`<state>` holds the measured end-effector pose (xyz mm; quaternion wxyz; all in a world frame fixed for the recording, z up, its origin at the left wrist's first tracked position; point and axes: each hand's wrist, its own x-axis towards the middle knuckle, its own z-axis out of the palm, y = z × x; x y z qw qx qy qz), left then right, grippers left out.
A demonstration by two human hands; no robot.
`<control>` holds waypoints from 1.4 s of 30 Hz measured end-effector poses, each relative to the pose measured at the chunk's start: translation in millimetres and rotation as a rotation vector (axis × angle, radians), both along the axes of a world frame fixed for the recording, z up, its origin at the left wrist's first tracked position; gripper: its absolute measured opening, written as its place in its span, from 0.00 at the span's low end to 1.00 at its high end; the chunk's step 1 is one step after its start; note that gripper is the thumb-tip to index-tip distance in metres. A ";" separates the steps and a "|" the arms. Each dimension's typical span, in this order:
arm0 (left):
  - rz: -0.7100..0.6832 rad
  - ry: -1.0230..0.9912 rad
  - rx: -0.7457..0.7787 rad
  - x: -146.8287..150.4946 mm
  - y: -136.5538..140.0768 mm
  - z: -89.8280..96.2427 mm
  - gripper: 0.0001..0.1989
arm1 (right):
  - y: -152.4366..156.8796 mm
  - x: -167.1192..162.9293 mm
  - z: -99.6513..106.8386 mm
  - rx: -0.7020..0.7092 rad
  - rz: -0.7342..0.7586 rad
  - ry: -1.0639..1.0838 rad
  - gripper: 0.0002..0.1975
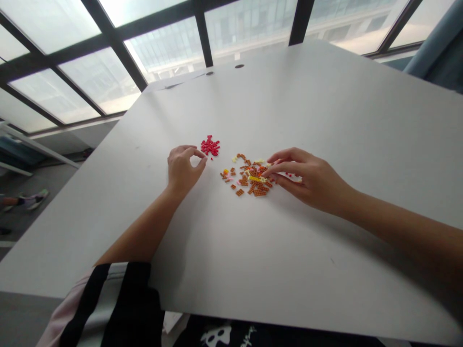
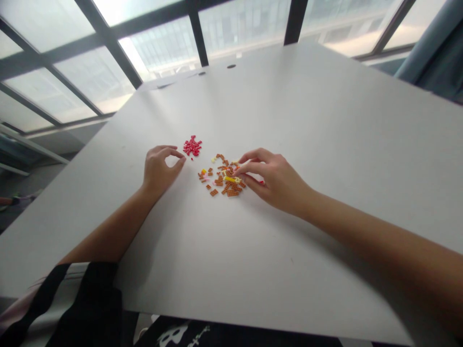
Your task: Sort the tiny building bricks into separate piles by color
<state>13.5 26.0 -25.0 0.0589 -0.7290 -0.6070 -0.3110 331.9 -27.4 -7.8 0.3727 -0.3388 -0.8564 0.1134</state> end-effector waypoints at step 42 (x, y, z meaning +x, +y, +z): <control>-0.069 0.134 -0.026 1.8 -4.2 -13.1 0.13 | 38.3 48.9 3.6 -0.198 0.053 -0.383 0.14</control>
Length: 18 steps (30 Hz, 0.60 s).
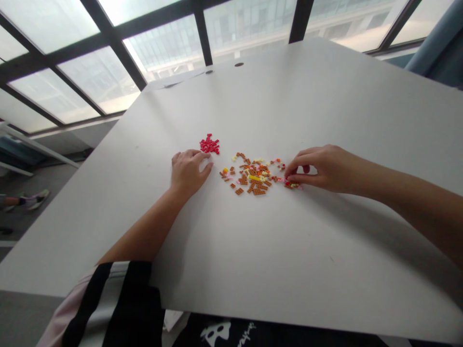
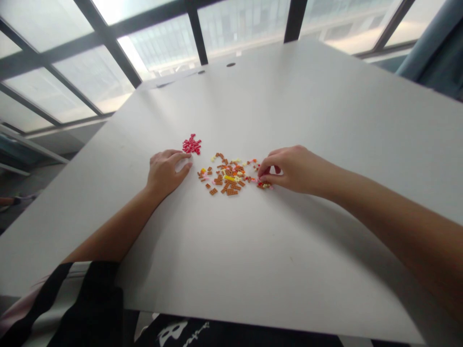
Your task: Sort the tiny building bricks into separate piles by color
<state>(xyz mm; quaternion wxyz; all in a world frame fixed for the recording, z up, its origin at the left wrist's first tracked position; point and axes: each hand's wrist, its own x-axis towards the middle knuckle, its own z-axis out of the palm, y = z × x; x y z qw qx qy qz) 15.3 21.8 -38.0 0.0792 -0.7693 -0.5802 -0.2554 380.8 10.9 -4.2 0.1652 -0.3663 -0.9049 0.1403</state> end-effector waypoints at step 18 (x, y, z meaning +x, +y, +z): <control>-0.230 0.002 0.200 20.4 -19.7 21.0 0.07 | -15.8 -27.8 -0.1 0.119 -0.015 0.074 0.10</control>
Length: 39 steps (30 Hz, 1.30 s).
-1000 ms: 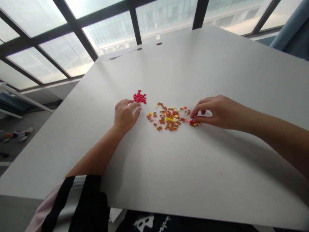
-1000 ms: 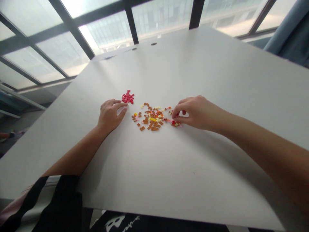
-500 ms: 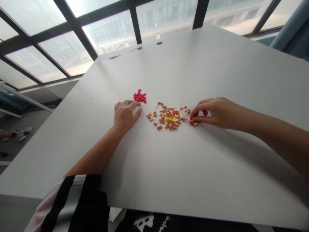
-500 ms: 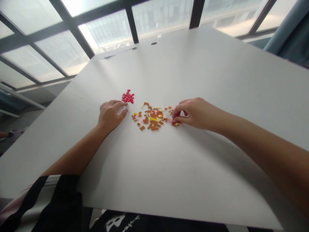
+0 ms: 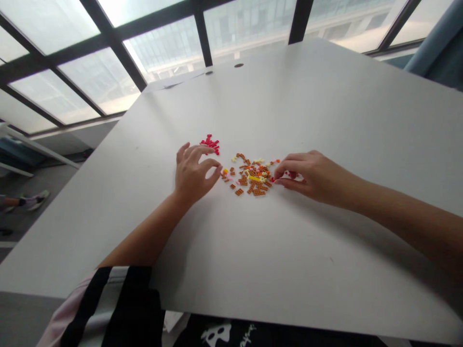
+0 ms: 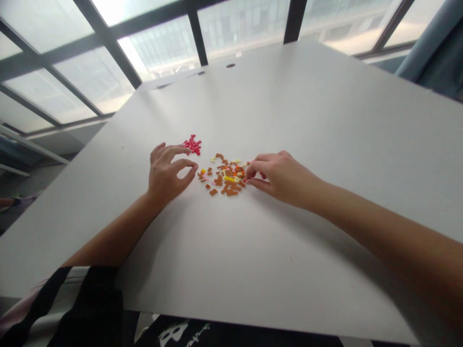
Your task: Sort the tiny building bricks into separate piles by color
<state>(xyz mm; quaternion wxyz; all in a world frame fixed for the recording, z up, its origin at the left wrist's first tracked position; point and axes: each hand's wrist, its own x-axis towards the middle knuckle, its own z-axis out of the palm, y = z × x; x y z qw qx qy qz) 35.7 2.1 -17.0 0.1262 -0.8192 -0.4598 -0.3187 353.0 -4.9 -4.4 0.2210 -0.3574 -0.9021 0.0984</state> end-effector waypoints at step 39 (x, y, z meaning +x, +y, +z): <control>0.244 -0.107 -0.071 0.2 10.0 -0.5 0.02 | -14.4 -18.9 -2.4 0.120 -0.120 0.204 0.10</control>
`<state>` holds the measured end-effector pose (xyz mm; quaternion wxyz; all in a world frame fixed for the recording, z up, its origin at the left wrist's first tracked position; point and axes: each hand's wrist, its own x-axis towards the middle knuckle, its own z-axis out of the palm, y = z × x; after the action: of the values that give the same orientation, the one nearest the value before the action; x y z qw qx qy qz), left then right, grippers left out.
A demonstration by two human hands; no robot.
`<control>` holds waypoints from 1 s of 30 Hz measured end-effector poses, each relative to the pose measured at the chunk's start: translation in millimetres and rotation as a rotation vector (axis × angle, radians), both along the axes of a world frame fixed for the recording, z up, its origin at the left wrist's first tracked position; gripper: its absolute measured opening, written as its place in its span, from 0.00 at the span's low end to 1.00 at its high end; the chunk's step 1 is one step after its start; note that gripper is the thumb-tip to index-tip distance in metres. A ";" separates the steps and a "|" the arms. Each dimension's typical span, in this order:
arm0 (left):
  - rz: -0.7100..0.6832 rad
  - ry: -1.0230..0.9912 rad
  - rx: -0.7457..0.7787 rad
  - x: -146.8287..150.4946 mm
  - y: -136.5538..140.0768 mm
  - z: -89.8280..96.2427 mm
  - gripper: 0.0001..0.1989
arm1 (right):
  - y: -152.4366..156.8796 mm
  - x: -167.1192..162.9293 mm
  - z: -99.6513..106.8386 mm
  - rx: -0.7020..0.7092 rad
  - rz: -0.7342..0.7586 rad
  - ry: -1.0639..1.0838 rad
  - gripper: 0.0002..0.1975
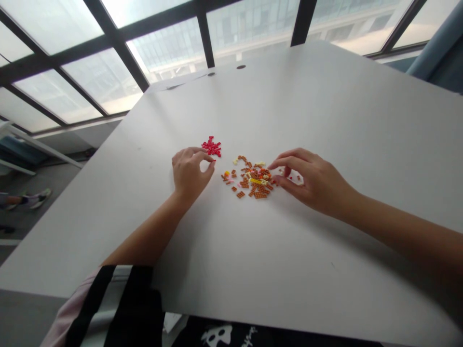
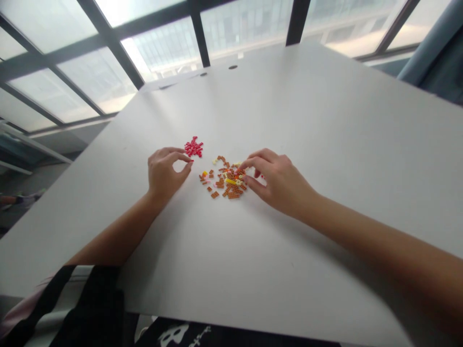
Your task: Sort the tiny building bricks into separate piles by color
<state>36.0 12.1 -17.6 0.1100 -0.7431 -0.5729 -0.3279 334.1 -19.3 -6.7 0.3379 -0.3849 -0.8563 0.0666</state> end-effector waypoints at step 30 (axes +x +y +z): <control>0.008 0.126 -0.045 -15.5 10.0 -16.8 0.07 | 41.0 44.2 -12.7 -0.091 -0.133 -0.190 0.10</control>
<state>20.5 22.2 -34.4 0.1303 -0.7623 -0.5750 -0.2668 378.3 21.7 -19.5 0.2413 -0.4601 -0.8532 0.0460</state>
